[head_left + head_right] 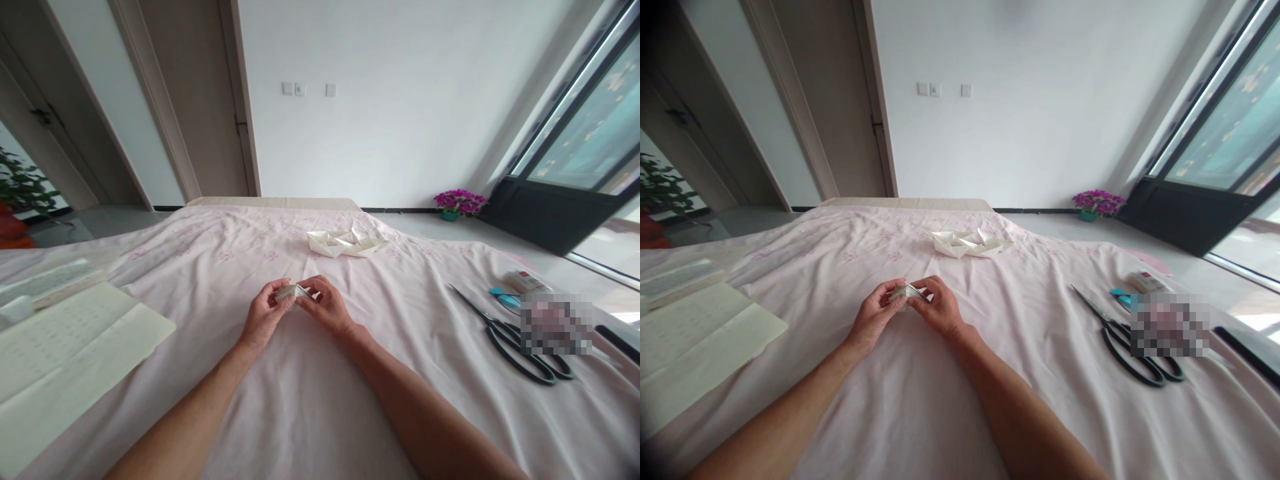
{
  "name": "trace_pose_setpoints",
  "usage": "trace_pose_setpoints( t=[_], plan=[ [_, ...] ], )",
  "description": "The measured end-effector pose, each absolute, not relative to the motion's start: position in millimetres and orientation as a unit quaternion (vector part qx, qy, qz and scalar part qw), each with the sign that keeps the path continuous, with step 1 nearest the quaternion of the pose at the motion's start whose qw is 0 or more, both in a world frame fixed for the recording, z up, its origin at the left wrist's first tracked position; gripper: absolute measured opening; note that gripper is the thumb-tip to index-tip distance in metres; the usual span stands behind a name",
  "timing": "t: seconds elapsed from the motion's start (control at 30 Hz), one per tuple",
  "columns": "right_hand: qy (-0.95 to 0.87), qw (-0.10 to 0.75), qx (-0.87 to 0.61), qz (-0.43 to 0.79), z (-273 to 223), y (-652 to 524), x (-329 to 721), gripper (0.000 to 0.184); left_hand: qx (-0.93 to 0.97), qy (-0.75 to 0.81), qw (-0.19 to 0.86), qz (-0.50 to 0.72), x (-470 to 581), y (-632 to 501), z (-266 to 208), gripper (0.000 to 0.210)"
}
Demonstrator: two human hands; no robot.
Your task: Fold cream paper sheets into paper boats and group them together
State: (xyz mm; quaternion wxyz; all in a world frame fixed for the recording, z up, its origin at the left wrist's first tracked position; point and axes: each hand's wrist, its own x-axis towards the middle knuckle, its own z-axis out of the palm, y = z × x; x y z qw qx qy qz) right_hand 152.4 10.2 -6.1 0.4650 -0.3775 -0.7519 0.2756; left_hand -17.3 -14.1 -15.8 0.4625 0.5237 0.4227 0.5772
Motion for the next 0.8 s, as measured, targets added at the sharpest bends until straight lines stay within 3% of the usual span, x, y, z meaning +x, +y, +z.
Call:
trace_pose_setpoints(
  t=[0.37, 0.53, 0.8],
  plan=[
    [-0.712, 0.466, -0.367, 0.375, -8, 9, 153, 0.035, 0.544, 0.462, 0.365, 0.598, -16, -15, -16, 0.035],
    [-0.716, 0.466, -0.379, 0.355, -14, 13, 152, 0.041, 0.552, 0.452, 0.382, 0.588, -14, -18, -13, 0.034],
    [-0.779, 0.438, -0.375, 0.245, -9, 9, 152, 0.024, 0.610, 0.469, 0.314, 0.556, -13, -22, -10, 0.029]
  ],
)
